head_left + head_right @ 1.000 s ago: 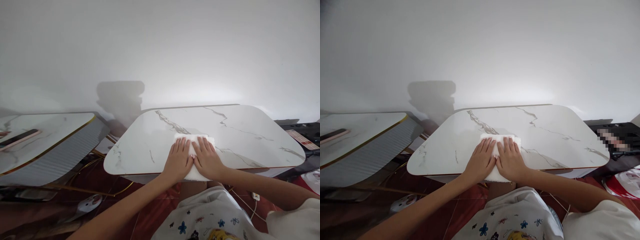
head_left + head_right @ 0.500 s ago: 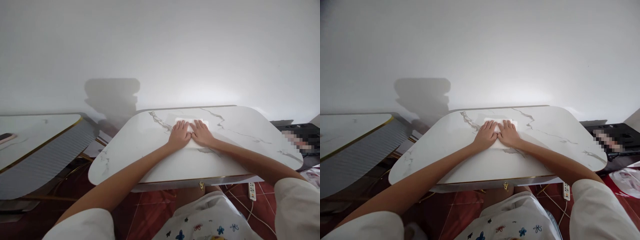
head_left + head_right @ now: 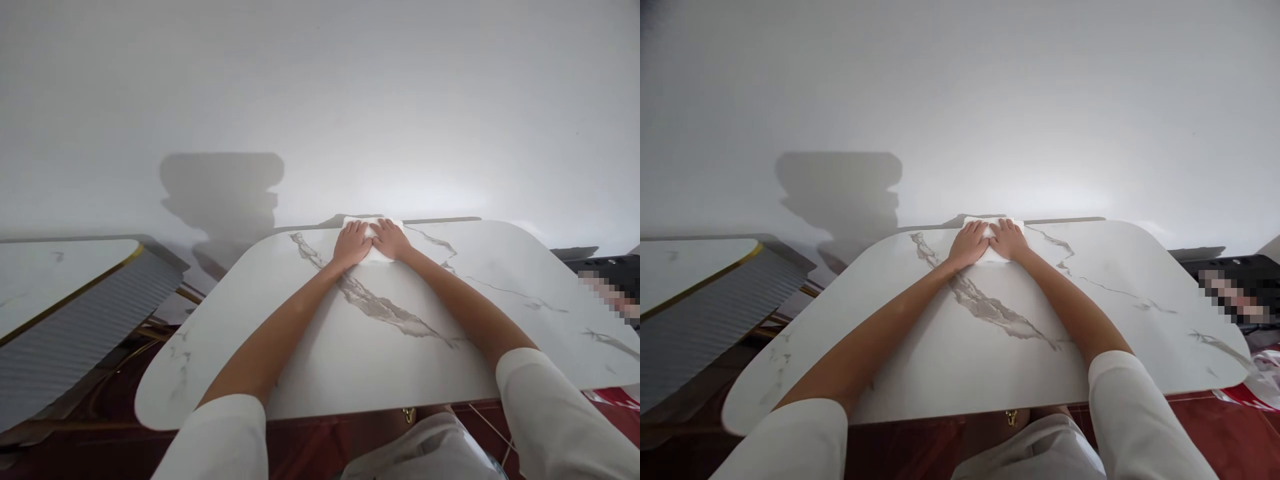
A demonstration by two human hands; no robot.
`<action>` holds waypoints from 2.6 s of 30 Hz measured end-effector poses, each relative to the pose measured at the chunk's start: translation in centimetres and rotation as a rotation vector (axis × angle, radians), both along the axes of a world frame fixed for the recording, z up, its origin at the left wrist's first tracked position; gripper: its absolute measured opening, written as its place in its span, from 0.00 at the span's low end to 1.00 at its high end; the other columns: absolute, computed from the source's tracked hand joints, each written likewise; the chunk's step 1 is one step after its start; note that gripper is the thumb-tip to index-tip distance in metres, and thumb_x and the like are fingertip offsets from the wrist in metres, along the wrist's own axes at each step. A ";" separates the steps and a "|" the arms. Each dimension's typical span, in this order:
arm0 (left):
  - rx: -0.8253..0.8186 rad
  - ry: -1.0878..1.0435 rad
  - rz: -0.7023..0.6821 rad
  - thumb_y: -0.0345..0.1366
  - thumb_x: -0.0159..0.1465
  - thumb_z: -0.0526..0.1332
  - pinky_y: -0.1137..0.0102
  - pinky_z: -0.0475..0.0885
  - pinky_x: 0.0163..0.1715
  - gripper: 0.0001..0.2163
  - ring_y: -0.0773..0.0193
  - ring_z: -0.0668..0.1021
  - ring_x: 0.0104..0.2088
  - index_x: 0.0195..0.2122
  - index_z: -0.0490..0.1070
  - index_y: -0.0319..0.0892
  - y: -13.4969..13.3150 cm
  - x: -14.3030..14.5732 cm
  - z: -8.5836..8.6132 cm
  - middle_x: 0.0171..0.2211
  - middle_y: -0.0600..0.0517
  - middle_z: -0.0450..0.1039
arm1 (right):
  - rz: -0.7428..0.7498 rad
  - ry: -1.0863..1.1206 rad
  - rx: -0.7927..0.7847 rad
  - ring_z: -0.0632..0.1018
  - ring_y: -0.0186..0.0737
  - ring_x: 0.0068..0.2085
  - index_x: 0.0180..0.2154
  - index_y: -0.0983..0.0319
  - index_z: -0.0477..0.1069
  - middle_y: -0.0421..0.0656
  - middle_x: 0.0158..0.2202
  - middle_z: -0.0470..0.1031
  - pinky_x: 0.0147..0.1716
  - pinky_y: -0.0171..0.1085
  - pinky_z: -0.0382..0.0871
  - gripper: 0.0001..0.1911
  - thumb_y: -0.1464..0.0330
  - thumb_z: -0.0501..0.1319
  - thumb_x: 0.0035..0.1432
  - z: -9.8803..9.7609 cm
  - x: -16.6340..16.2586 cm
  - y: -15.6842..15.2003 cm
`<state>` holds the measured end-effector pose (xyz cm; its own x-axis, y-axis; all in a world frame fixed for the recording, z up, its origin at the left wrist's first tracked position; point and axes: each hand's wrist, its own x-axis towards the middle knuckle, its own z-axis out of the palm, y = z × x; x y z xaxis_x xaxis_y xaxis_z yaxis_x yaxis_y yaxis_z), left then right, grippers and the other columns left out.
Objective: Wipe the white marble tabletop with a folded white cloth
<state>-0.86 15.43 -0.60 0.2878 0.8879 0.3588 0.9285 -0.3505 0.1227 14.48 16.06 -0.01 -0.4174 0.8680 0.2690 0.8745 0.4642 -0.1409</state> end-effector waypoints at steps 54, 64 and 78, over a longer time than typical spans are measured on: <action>0.012 -0.004 -0.091 0.38 0.66 0.50 0.52 0.57 0.65 0.25 0.44 0.61 0.67 0.64 0.61 0.36 -13.8 3.5 -1.0 0.66 0.39 0.60 | -0.060 -0.002 -0.017 0.56 0.58 0.70 0.67 0.66 0.57 0.56 0.70 0.55 0.65 0.53 0.53 0.28 0.64 0.48 0.69 -0.4 4.1 -15.7; 0.060 0.148 -0.089 0.40 0.67 0.50 0.50 0.61 0.62 0.24 0.42 0.65 0.64 0.62 0.63 0.32 -23.3 2.5 -0.2 0.62 0.35 0.65 | 0.031 0.032 0.065 0.56 0.60 0.69 0.66 0.67 0.60 0.59 0.69 0.56 0.64 0.56 0.56 0.28 0.65 0.50 0.68 -1.2 4.0 -24.6; -0.023 0.132 -0.257 0.44 0.69 0.50 0.41 0.55 0.63 0.29 0.40 0.61 0.67 0.68 0.55 0.34 -25.0 6.4 0.4 0.66 0.33 0.58 | 0.032 0.049 -0.109 0.51 0.53 0.72 0.70 0.62 0.52 0.51 0.72 0.48 0.66 0.55 0.55 0.32 0.65 0.49 0.66 -1.2 9.7 -26.7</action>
